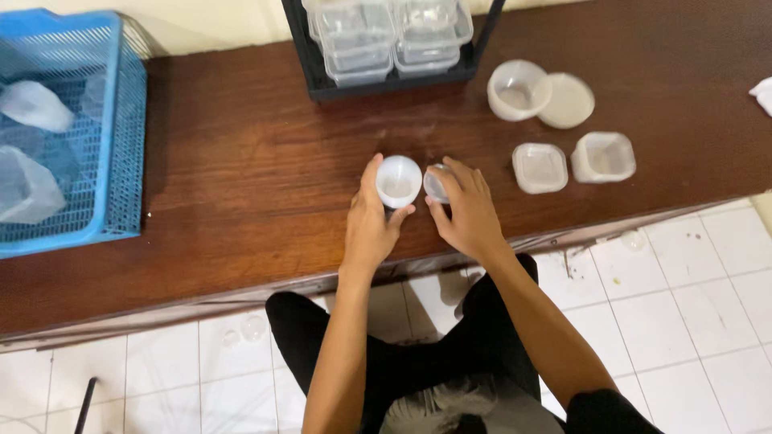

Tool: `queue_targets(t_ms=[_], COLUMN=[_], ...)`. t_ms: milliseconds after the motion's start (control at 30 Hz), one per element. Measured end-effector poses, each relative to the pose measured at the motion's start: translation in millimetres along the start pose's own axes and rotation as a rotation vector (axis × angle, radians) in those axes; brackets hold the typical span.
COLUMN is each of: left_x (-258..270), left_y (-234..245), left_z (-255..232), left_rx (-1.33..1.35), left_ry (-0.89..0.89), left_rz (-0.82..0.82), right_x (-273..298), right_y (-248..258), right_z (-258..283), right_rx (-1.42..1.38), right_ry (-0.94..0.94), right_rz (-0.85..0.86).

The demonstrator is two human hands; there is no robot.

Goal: The person sits on the floor and organizes clear plastic containers and lids on a wooden table. They open and close containers, match lids to bases, and place them on a black metal rack.

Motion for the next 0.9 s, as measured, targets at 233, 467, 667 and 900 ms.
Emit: queue_targets(t_ms=[233, 467, 667, 900], left_x=[-6, -2, -7, -3], left_y=[5, 1, 3, 6], left_z=[-9, 2, -4, -1], left_rx=[-0.012, 0.032, 0.018, 0.054], left_ry=[-0.088, 0.042, 0.117, 0.036], left_rz=[-0.015, 0.035, 0.072, 0.061], right_x=[-15, -5, -3, 0], right_y=[9, 2, 3, 9], right_z=[8, 4, 3, 3], right_rx=[-0.027, -0.034, -0.06, -0.177], right_ry=[-0.037, -0.102, -0.1, -0.042], right_rz=[-0.027, 0.034, 0.025, -0.074])
Point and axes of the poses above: each hand's wrist, its own x-axis away from the middle knuckle, its own y-axis out of the back of the hand, z = x × y, the point moved 3 cm from there along -x, towards the middle knuckle, and after that the axes turned 6 degrees about x, right-handed, at the moved point
